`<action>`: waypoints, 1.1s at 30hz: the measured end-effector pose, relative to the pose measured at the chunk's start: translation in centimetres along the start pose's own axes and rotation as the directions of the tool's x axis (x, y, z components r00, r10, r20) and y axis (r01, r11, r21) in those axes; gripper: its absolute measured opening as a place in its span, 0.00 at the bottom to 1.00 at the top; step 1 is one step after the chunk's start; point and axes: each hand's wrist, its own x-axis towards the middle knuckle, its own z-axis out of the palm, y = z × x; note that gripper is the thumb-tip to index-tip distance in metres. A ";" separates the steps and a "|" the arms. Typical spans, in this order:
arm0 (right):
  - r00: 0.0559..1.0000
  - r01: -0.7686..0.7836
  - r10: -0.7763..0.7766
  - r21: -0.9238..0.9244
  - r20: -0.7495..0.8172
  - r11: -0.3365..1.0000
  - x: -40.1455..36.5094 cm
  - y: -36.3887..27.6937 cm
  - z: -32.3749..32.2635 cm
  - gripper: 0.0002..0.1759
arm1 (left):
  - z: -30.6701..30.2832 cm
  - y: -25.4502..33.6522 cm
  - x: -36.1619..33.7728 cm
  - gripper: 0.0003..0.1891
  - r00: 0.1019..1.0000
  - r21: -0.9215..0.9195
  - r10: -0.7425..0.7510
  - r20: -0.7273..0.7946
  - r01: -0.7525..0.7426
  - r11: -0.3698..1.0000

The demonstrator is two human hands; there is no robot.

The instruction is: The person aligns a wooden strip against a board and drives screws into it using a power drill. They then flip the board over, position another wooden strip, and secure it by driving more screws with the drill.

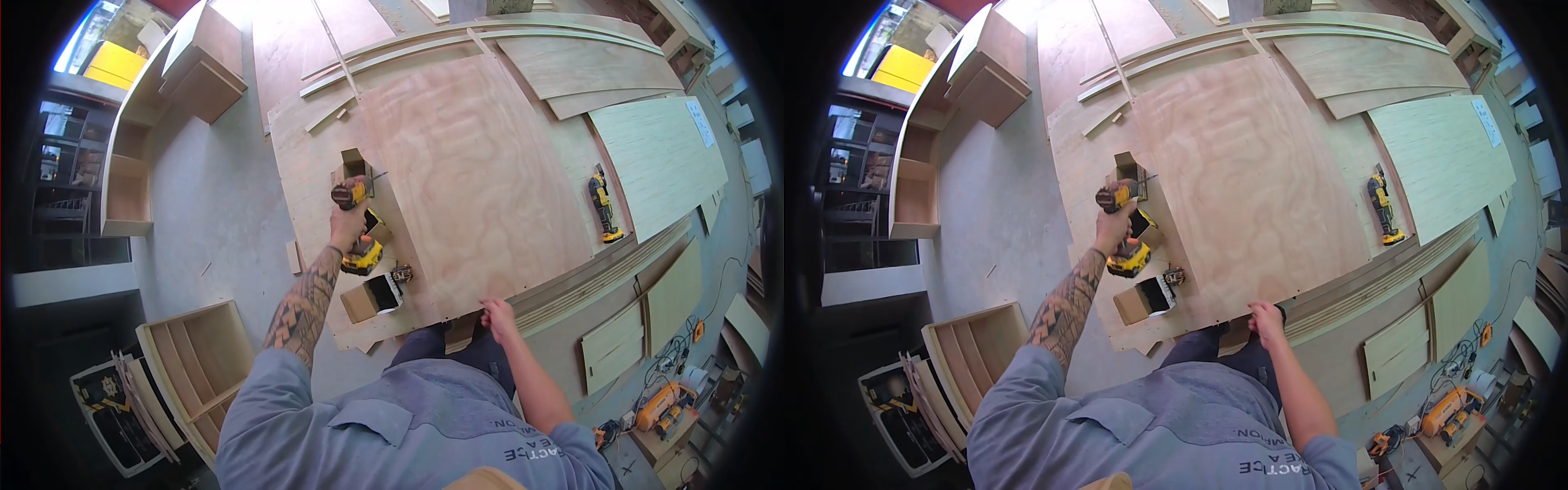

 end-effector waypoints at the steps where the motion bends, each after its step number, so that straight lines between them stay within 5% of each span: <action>1: 0.998 -0.012 0.014 0.039 -0.057 0.999 -0.8 0.8 -2.1 0.10 | 0.3 0.7 1.1 0.15 0.999 0.090 -0.005 -0.040 0.009 0.996; 8: 0.916 -0.051 0.151 0.264 -0.373 0.963 -5.4 4.6 -12.4 0.11 | 1.0 1.9 6.3 0.19 1.000 0.312 0.030 -0.005 -0.027 0.950; 10: 0.884 -0.045 0.171 0.284 -0.435 0.958 -5.6 6.0 -13.7 0.11 | 1.4 1.3 7.3 0.19 0.980 0.350 0.192 -0.060 -0.160 0.923; 17: 0.904 -0.108 0.181 0.204 -0.387 0.973 -4.6 5.9 -12.1 0.12 | 2.0 -0.8 10.8 0.18 0.946 0.408 0.302 -0.116 -0.232 0.883; 19: 0.940 -0.082 0.152 0.228 -0.306 0.970 -4.0 5.1 -11.0 0.13 | 1.7 4.0 7.1 0.18 0.999 0.367 0.050 -0.008 -0.044 0.929; 23: 0.967 -0.033 0.083 0.206 -0.243 0.978 -1.6 4.1 -9.5 0.15 | 1.1 7.1 8.4 0.21 0.994 0.442 0.069 0.083 -0.098 0.892; 25: 0.983 -0.024 0.062 0.214 -0.174 0.977 -1.2 2.2 -8.0 0.17 | 0.9 7.6 11.1 0.20 0.988 0.420 -0.113 0.106 0.059 0.906; 33: 0.994 0.003 0.026 0.265 -0.106 0.964 -1.2 -1.5 -6.0 0.10 | 1.1 9.8 10.6 0.16 0.979 0.363 -0.145 0.142 0.084 0.928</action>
